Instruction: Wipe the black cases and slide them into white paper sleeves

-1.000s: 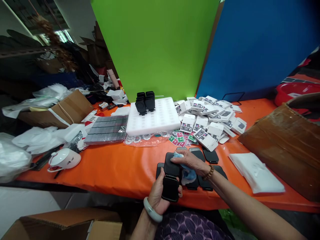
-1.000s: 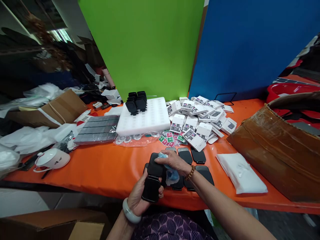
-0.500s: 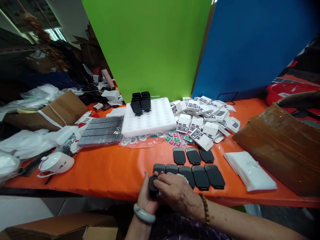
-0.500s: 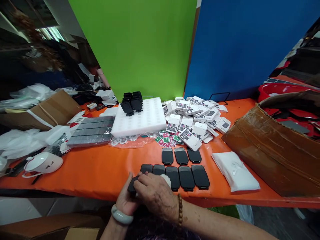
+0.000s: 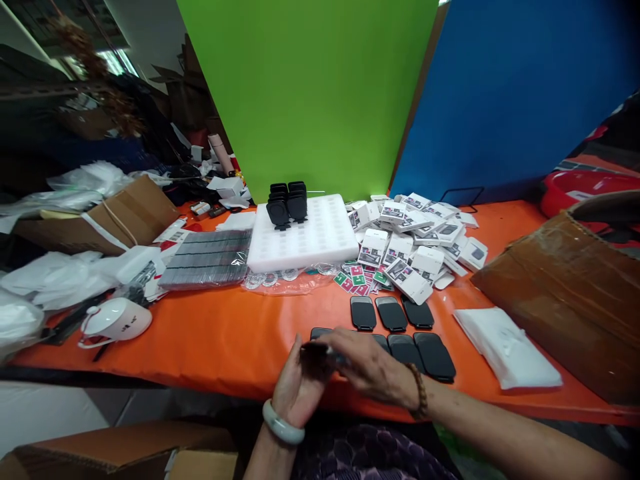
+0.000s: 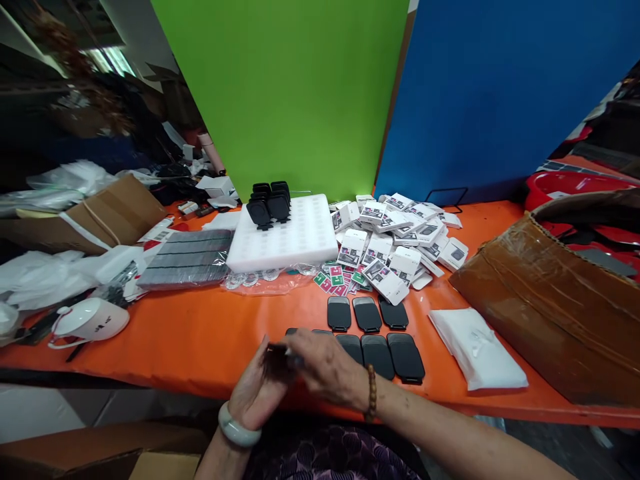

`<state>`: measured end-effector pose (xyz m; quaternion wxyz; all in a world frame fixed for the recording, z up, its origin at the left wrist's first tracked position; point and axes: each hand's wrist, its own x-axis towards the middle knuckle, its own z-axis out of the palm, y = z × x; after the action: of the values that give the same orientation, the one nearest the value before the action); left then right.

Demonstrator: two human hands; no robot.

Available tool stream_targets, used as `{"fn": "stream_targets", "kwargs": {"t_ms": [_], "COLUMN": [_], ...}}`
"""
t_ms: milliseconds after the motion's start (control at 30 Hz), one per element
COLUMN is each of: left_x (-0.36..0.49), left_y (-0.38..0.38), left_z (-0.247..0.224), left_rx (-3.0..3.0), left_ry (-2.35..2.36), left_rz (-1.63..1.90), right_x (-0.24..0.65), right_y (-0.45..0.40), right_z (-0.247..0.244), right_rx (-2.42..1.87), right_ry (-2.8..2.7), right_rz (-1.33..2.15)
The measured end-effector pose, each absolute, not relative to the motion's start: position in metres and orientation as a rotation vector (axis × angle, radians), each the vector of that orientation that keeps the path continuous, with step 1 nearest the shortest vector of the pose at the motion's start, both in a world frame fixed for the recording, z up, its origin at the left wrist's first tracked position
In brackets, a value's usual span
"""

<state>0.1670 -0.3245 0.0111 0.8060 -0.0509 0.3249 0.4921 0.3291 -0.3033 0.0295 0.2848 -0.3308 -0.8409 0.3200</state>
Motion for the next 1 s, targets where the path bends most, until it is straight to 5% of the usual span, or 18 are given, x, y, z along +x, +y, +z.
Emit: {"fn": "stream_targets", "kwargs": {"t_ms": [200,433,633,1000], "left_x": [0.169,0.169,0.186,0.181], "left_y": [-0.310,-0.273,-0.269,-0.243], "left_z": [0.004,-0.013,-0.034,-0.026], "left_rx": [0.362,0.897,1.403,1.604], "left_ry": [1.061,1.327,1.383,1.580], "left_rz": [1.104,1.161,0.850,0.784], "right_x": [0.348,0.355,0.358,0.296], "right_y": [-0.225,-0.189,-0.184,-0.060], "right_z": [0.014,-0.006,-0.012,0.075], "right_rx": [-1.197,-1.433,-1.598,-1.549], "right_ry": [-1.835,-2.013,-2.201,-2.194], "right_rz": [1.289,1.065,0.872,0.415]}}
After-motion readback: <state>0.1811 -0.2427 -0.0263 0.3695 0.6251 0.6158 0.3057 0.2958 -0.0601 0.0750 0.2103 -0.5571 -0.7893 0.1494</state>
